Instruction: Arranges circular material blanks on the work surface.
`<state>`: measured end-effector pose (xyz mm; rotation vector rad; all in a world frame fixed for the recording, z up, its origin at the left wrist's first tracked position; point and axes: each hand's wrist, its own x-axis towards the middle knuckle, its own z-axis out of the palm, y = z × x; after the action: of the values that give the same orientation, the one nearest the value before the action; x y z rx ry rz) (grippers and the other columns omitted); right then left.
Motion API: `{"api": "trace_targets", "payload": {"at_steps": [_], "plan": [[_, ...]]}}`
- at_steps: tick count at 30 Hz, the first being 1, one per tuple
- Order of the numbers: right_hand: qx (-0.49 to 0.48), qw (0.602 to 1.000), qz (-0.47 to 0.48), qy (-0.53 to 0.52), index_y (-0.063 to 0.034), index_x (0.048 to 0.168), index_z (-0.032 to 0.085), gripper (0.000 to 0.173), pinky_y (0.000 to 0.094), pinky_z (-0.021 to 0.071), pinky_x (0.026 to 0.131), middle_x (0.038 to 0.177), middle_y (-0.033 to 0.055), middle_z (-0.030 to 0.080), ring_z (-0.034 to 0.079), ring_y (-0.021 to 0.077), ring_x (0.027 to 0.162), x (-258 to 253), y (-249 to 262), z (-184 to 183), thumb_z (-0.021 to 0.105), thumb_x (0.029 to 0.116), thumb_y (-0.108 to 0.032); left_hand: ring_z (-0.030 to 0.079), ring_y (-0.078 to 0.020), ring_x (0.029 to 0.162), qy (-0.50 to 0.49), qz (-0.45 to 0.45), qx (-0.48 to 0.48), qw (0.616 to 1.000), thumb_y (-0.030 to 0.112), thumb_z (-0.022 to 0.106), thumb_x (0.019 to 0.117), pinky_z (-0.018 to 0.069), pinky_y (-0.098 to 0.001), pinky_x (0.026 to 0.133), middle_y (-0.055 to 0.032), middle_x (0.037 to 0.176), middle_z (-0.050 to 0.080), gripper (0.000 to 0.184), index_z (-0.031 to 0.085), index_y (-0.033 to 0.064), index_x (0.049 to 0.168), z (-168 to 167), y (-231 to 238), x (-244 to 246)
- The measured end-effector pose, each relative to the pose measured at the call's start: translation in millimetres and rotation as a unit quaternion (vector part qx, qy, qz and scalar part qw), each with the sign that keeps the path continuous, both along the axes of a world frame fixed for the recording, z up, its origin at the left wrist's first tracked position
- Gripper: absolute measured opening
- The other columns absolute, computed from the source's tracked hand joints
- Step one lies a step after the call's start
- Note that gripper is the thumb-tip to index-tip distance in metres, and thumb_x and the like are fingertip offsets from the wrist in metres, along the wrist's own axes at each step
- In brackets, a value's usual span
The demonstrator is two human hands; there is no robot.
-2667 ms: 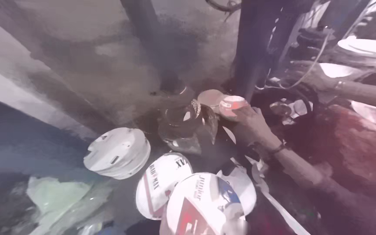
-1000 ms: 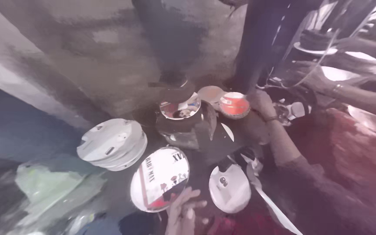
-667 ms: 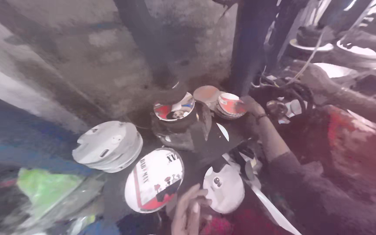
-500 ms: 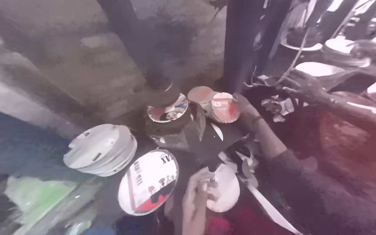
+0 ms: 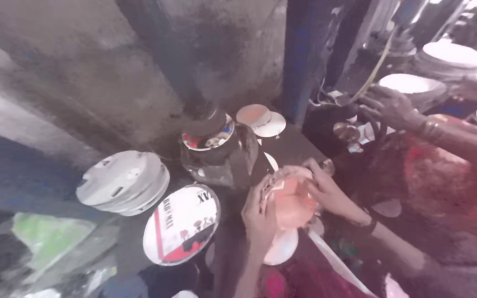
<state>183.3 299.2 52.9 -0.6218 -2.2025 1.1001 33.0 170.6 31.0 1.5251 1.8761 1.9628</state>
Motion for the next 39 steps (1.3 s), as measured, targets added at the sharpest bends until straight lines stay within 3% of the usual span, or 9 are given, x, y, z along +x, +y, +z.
{"api": "trace_targets", "payload": {"at_steps": [4, 10, 15, 19, 22, 25, 27, 31, 39], "plan": [[-0.217, 0.952, 0.192, 0.099, -0.0143, 0.118, 0.051, 0.026, 0.0148, 0.0523, 0.084, 0.104, -0.0145, 0.060, 0.059, -0.0083, 0.095, 7.0, -20.7, 1.8, 0.055, 0.0925, -0.017, 0.064, -0.0013, 0.111, -0.094, -0.237, 0.044, 0.966, 0.028, 0.062, 0.0980, 0.0530, -0.0216, 0.097, 0.0021, 0.120, 0.071, 0.033, 0.067, 0.0034, 0.119, 7.3, -19.5, -24.3], [-0.020, 0.987, 0.064, 0.146, 0.0055, 0.150, 0.043, 0.063, 0.0297, 0.0412, 0.115, 0.148, 0.0179, 0.049, 0.048, 0.0146, 0.136, -11.2, -57.5, -6.0, 0.055, 0.0968, -0.027, 0.068, -0.0202, 0.111, -0.441, -0.387, 0.081, 0.806, 0.011, 0.050, 0.0906, 0.0550, -0.0353, 0.096, -0.0117, 0.121, 0.070, 0.036, 0.061, 0.0039, 0.124, 14.5, -14.7, -25.0], [0.217, 0.967, -0.002, 0.131, -0.0153, 0.148, 0.047, 0.048, 0.0408, 0.0337, 0.122, 0.155, 0.0161, 0.045, 0.040, 0.0255, 0.147, -16.6, -104.4, -55.6, 0.057, 0.1016, -0.020, 0.066, -0.0076, 0.071, -0.489, -0.232, -0.012, 0.841, -0.004, 0.033, 0.0869, 0.0573, -0.0245, 0.065, 0.0007, 0.081, 0.067, 0.034, 0.054, 0.0037, 0.112, 15.1, -10.0, 3.1], [0.189, 0.973, 0.038, 0.124, -0.0144, 0.151, 0.045, 0.053, 0.0416, 0.0336, 0.123, 0.160, 0.0205, 0.037, 0.036, 0.0280, 0.150, -20.2, -97.0, -80.8, 0.059, 0.1001, -0.019, 0.061, -0.0057, 0.063, -0.460, -0.170, -0.044, 0.870, -0.006, 0.032, 0.0873, 0.0532, -0.0217, 0.058, 0.0016, 0.074, 0.062, 0.029, 0.056, 0.0038, 0.101, 1.5, 4.1, 3.8], [-0.056, 0.997, 0.036, 0.033, 0.0077, 0.148, 0.046, 0.050, 0.0316, 0.0364, 0.119, 0.153, 0.0181, 0.049, 0.047, 0.0157, 0.142, -22.3, -70.5, 12.1, 0.052, 0.1012, -0.008, 0.068, -0.0098, 0.093, -0.422, -0.164, -0.006, 0.892, -0.002, 0.037, 0.0916, 0.0585, -0.0273, 0.080, -0.0052, 0.109, 0.067, 0.040, 0.046, -0.0004, 0.131, 15.1, 0.4, -13.7], [-0.229, 0.964, -0.101, 0.092, -0.0054, 0.147, 0.049, 0.045, 0.0316, 0.0534, 0.098, 0.135, 0.0088, 0.062, 0.063, 0.0127, 0.114, -37.5, 6.5, 47.6, 0.050, 0.1028, 0.000, 0.048, -0.0161, 0.135, -0.315, -0.152, -0.030, 0.936, 0.021, 0.049, 0.0961, 0.0485, -0.0362, 0.104, -0.0103, 0.155, 0.040, 0.071, 0.018, 0.0028, 0.157, 29.6, -9.3, -25.6], [-0.186, 0.952, -0.083, 0.230, -0.0059, 0.151, 0.044, 0.055, 0.0322, 0.0579, 0.091, 0.139, 0.0113, 0.059, 0.065, 0.0141, 0.111, -50.9, 91.2, -6.5, 0.049, 0.0977, 0.003, 0.052, -0.0203, 0.133, -0.269, -0.173, -0.049, 0.946, 0.035, 0.053, 0.0996, 0.0511, -0.0415, 0.102, -0.0100, 0.151, 0.046, 0.070, 0.025, 0.0013, 0.154, 36.1, -24.8, -30.5], [-0.171, 0.963, -0.151, 0.143, -0.0012, 0.148, 0.037, 0.064, 0.0434, 0.0553, 0.091, 0.141, 0.0221, 0.052, 0.061, 0.0264, 0.115, -72.4, 174.2, -43.5, 0.055, 0.0883, 0.013, 0.070, -0.0149, 0.102, -0.293, -0.278, -0.095, 0.910, 0.028, 0.048, 0.1054, 0.0596, -0.0314, 0.084, -0.0026, 0.119, 0.071, 0.033, 0.062, 0.0086, 0.129, 19.7, -66.9, -30.1], [-0.136, 0.970, -0.180, 0.092, 0.0027, 0.146, 0.031, 0.078, 0.0535, 0.0521, 0.095, 0.140, 0.0339, 0.046, 0.055, 0.0413, 0.122, -88.9, 187.7, -40.2, 0.071, 0.0792, 0.010, 0.070, -0.0159, 0.101, -0.342, -0.276, -0.137, 0.888, 0.028, 0.050, 0.1050, 0.0599, -0.0302, 0.080, -0.0041, 0.115, 0.072, 0.032, 0.061, 0.0096, 0.128, -14.3, -92.5, -16.6]]}}
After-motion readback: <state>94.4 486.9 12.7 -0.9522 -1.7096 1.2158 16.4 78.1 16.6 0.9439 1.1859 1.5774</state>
